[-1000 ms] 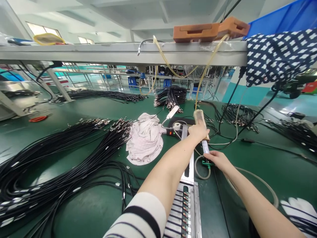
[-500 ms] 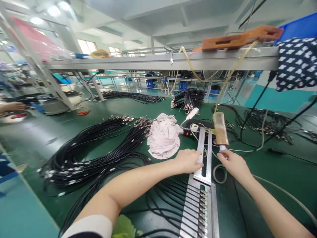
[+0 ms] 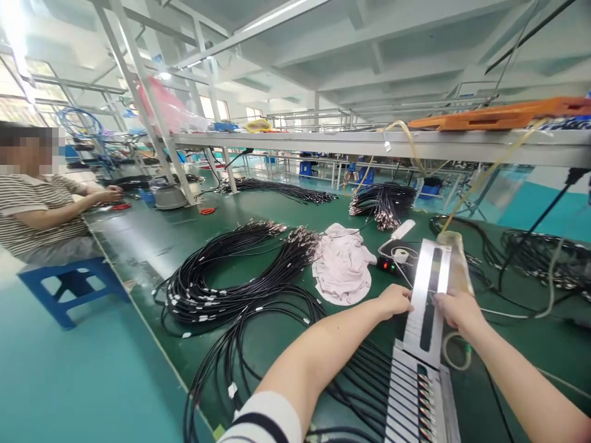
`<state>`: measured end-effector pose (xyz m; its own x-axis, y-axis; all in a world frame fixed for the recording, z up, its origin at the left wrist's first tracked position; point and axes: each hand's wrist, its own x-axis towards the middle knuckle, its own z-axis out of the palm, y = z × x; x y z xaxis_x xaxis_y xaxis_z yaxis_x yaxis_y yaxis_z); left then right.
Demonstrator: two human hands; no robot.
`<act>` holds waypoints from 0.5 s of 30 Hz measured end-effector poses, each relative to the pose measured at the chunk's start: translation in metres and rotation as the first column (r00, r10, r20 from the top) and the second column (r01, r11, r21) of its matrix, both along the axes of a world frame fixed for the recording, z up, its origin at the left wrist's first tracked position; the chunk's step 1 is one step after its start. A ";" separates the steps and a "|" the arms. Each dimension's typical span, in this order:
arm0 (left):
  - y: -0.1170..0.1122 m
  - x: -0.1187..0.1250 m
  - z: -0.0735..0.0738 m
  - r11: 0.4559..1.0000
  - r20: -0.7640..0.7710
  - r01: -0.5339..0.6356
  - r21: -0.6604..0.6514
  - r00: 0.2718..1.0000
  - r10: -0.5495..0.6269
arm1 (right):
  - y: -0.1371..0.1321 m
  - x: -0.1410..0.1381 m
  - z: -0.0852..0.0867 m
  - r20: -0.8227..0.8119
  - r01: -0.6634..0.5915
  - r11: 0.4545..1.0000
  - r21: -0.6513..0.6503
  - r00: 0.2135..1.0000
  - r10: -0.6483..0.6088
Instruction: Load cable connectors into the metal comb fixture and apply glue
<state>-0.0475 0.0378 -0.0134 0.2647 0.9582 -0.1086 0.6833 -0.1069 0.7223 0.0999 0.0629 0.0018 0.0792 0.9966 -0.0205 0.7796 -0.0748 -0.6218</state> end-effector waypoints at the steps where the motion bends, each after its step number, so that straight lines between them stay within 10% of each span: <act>1: -0.004 -0.003 0.003 0.999 0.028 0.026 0.028 0.999 -0.026 | -0.008 0.002 0.006 -0.042 -0.003 1.000 -0.002 0.999 0.002; 7: -0.054 -0.024 0.023 0.963 0.131 0.218 0.158 0.962 -0.239 | -0.092 0.034 0.031 -0.222 -0.294 0.950 0.106 0.924 0.311; 11: -0.109 -0.041 0.026 0.853 -0.046 0.447 0.270 0.891 -0.453 | -0.168 0.044 0.013 0.239 -0.696 0.687 0.209 0.717 0.654; 15: -0.158 -0.056 0.017 0.744 -0.425 0.594 0.307 0.784 -0.452 | -0.221 0.026 -0.018 0.753 -0.862 0.466 0.200 0.440 0.490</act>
<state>-0.1031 -0.1197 0.0039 0.7578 0.6464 0.0889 0.6005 -0.7443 0.2924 0.1264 -0.1583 -0.0163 -0.8189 0.5187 0.2458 0.5646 0.8051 0.1820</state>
